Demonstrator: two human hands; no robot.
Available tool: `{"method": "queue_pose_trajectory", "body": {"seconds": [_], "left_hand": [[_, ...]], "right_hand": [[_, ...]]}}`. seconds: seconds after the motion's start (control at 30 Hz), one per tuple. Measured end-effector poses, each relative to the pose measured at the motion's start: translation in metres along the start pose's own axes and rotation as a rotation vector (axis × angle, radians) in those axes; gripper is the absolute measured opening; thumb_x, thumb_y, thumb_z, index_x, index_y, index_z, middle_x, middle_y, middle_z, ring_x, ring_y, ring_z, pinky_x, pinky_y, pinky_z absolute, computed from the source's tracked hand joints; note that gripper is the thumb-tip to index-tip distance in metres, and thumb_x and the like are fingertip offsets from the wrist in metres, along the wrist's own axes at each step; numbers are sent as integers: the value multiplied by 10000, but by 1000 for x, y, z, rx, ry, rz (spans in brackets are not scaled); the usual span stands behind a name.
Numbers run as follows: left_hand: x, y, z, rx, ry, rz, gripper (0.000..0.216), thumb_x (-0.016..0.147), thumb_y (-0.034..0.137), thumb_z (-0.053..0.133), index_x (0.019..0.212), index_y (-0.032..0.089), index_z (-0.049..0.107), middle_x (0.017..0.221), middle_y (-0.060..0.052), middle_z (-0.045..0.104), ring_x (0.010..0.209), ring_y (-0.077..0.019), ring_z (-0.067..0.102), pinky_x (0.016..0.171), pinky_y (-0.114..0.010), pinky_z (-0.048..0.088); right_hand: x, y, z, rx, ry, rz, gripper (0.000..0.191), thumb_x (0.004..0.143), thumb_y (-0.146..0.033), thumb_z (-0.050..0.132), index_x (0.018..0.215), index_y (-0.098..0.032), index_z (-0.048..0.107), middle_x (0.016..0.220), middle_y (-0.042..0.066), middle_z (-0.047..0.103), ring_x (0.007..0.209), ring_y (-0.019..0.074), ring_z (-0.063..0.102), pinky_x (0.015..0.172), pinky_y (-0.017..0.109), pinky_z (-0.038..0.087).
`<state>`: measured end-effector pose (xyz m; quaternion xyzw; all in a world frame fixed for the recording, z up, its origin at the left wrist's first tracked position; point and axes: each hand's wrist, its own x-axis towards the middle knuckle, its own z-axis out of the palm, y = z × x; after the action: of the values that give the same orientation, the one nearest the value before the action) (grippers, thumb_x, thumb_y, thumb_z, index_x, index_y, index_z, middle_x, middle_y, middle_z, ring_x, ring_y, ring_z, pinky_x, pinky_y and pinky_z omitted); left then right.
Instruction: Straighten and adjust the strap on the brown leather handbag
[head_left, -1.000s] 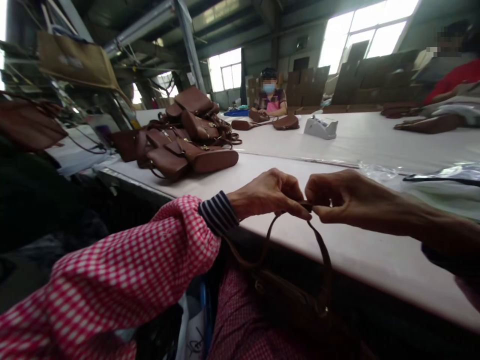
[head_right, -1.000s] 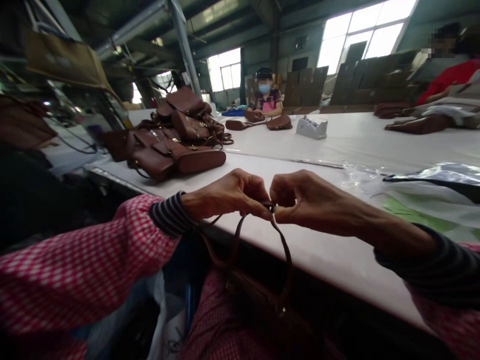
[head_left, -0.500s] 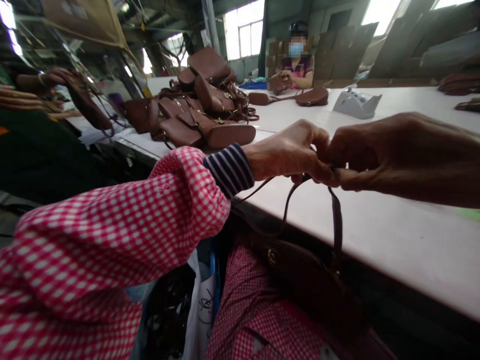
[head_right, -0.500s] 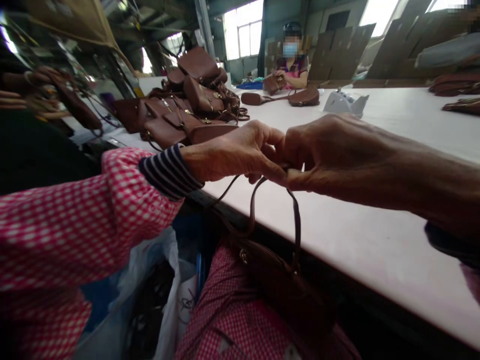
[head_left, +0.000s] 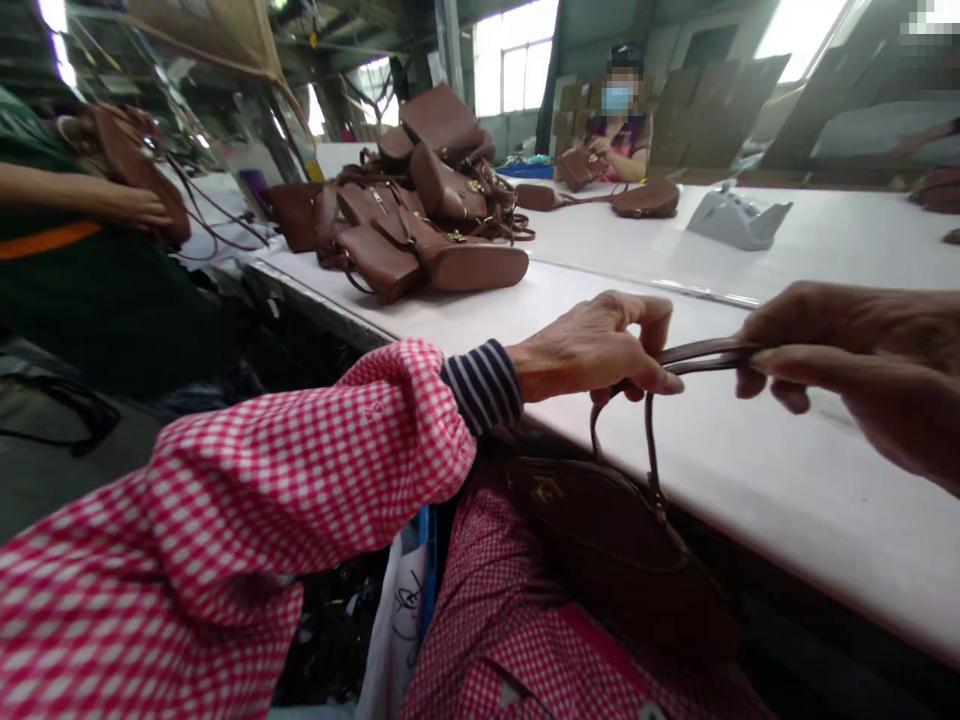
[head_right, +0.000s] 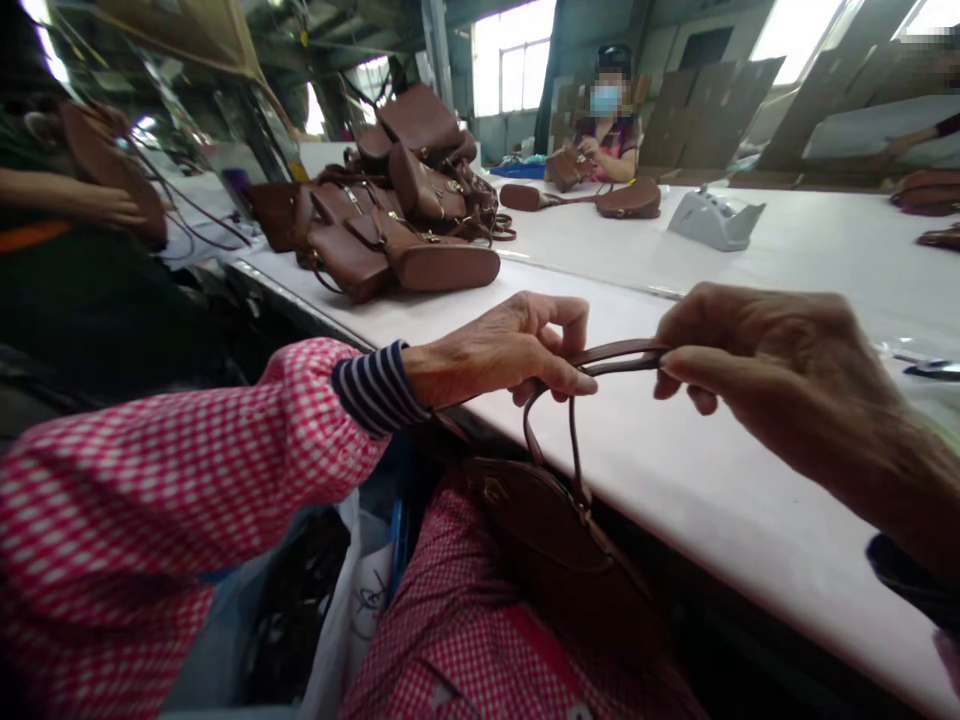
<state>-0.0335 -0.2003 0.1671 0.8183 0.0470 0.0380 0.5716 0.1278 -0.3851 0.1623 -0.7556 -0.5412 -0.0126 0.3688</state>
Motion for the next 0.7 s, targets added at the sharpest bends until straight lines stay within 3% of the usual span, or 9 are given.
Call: {"method": "queue_pose_trajectory", "body": {"seconds": [0.1, 0.2, 0.33, 0.4, 0.53, 0.7], "left_hand": [[1, -1, 0, 35, 44, 14, 188, 817, 139, 744, 797, 161, 558, 654, -4, 626, 538, -107, 522, 504, -243, 393], [8, 1, -1, 124, 17, 73, 140, 805, 204, 760, 864, 141, 649, 699, -10, 637, 612, -126, 555, 539, -244, 382], [15, -1, -5, 216, -38, 184, 223, 843, 353, 734, 870, 132, 743, 715, -7, 609, 668, -127, 534, 591, -247, 383], [14, -5, -7, 188, -45, 174, 257, 856, 384, 723, 861, 129, 757, 712, -14, 611, 677, -125, 514, 596, -244, 370], [3, -15, -9, 73, -76, 14, 326, 868, 442, 704, 896, 122, 760, 728, -37, 652, 611, -104, 427, 522, -234, 272], [-9, -19, -9, 26, -52, -59, 366, 861, 475, 697, 982, 133, 751, 723, -33, 660, 567, -96, 396, 489, -231, 238]], "right_hand": [[6, -17, 7, -12, -76, -50, 315, 854, -502, 687, 930, -199, 729, 684, 42, 671, 550, 149, 561, 500, 302, 378], [14, -22, 9, -81, -144, -145, 357, 928, -541, 633, 900, -205, 750, 669, 32, 674, 560, 153, 587, 519, 297, 385], [14, -19, 8, -122, -127, -226, 370, 997, -484, 563, 857, -205, 763, 589, 14, 641, 505, 141, 572, 531, 296, 382], [9, -15, 7, -75, -121, -192, 403, 1009, -496, 546, 864, -196, 774, 585, 17, 638, 516, 147, 580, 539, 296, 391], [-6, -4, 11, 129, -29, -12, 392, 983, -520, 607, 882, -183, 780, 612, 18, 646, 557, 152, 579, 537, 288, 392], [-17, 6, 21, 421, 46, 192, 404, 924, -528, 692, 737, -171, 725, 586, 17, 626, 541, 137, 540, 503, 275, 361]]}}
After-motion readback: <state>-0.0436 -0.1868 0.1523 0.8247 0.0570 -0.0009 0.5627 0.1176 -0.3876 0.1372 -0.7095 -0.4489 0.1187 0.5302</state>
